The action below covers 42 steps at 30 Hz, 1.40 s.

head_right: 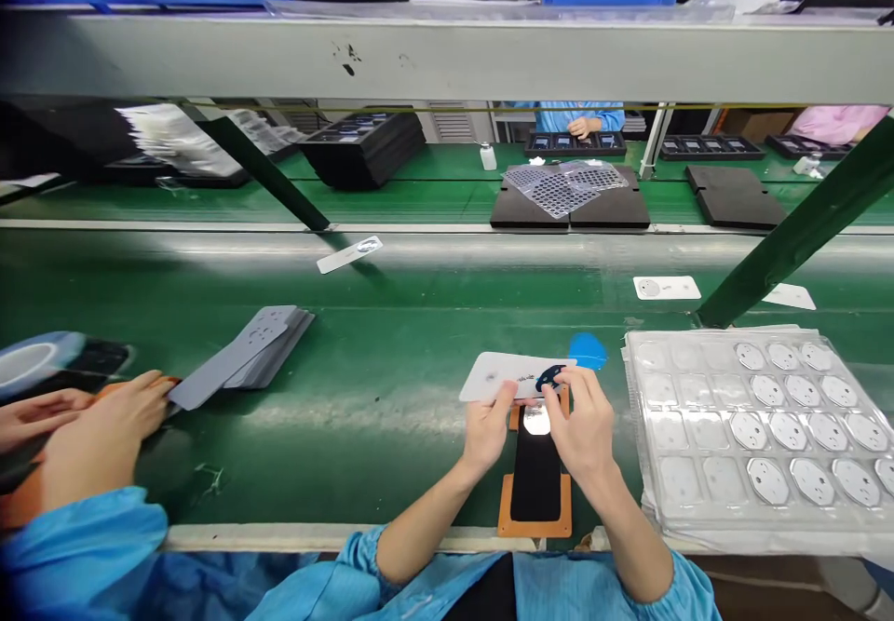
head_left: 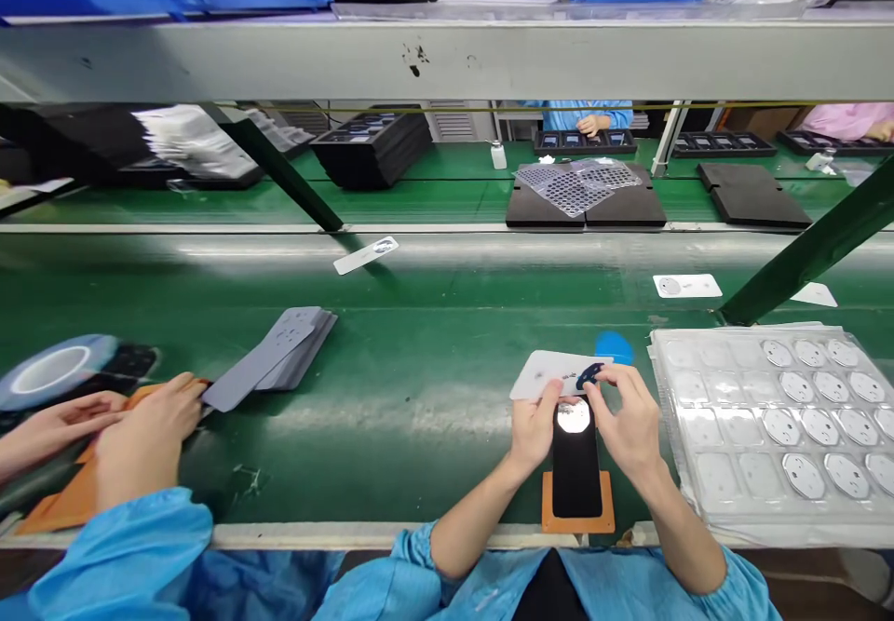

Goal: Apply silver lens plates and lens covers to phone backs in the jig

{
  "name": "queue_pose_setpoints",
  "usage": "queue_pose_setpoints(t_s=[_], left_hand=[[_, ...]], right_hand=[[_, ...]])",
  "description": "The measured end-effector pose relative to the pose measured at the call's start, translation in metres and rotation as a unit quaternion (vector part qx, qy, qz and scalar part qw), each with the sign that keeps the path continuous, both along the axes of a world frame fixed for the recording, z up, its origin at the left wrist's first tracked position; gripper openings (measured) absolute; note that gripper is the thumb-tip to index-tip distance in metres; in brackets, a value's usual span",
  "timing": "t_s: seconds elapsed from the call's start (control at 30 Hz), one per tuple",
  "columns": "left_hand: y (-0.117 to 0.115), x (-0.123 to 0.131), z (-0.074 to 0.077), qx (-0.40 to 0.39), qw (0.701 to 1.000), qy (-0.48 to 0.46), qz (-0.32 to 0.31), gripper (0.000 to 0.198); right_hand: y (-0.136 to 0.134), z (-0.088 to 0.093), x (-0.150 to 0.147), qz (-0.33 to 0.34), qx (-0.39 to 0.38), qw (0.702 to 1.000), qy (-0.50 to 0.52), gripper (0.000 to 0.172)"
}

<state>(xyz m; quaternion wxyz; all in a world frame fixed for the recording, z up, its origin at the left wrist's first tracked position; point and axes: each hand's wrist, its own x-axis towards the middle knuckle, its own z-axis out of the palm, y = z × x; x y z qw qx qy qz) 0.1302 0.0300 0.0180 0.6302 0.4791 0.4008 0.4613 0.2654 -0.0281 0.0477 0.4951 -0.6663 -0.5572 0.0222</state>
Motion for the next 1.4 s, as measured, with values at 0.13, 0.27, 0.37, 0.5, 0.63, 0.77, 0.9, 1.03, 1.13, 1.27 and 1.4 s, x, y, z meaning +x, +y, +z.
queue_pose_setpoints(t_s=[0.13,0.27,0.37,0.5,0.63,0.77,0.9,1.03,1.13,1.27,1.4], left_hand=[[-0.017,0.007,-0.012,0.011,1.000,-0.008,-0.016,0.057],[-0.015,0.006,-0.018,0.045,0.999,0.014,-0.026,0.051],[-0.013,0.003,-0.020,0.068,0.996,0.042,-0.030,0.049],[-0.015,0.002,-0.018,0.093,0.993,0.077,-0.014,0.051],[-0.015,0.001,-0.013,0.127,0.988,0.082,-0.013,0.048],[-0.013,0.001,-0.015,0.151,0.985,0.079,-0.022,0.044],[-0.013,0.000,-0.014,0.195,0.977,0.087,-0.028,0.040],[-0.017,-0.002,-0.006,0.223,0.969,0.086,-0.056,0.044],[-0.020,0.000,-0.005,0.196,0.975,0.077,-0.068,0.046],[-0.013,0.005,-0.009,0.043,0.998,0.023,-0.029,0.048],[0.014,-0.008,-0.006,-0.132,0.980,-0.140,0.045,0.052]], right_hand=[[0.004,-0.002,-0.005,-0.014,-0.010,1.000,0.007,0.014],[0.007,-0.004,-0.004,-0.005,-0.021,1.000,0.019,0.018],[0.008,-0.006,-0.003,-0.003,-0.017,0.999,0.029,0.018],[0.009,-0.007,-0.003,0.003,-0.013,0.999,0.051,0.018],[0.009,-0.007,-0.001,0.018,-0.015,0.997,0.075,0.015],[0.009,-0.006,0.000,0.022,-0.012,0.996,0.083,0.015],[0.010,-0.006,-0.002,0.015,0.002,0.997,0.069,0.015],[0.012,-0.007,-0.004,0.000,0.018,0.999,0.041,0.013],[0.017,-0.009,-0.006,-0.013,0.022,0.999,0.023,0.014],[0.027,-0.017,0.000,-0.030,0.011,0.999,0.019,0.013],[0.040,-0.030,0.033,-0.096,-0.100,0.989,0.053,0.008]])
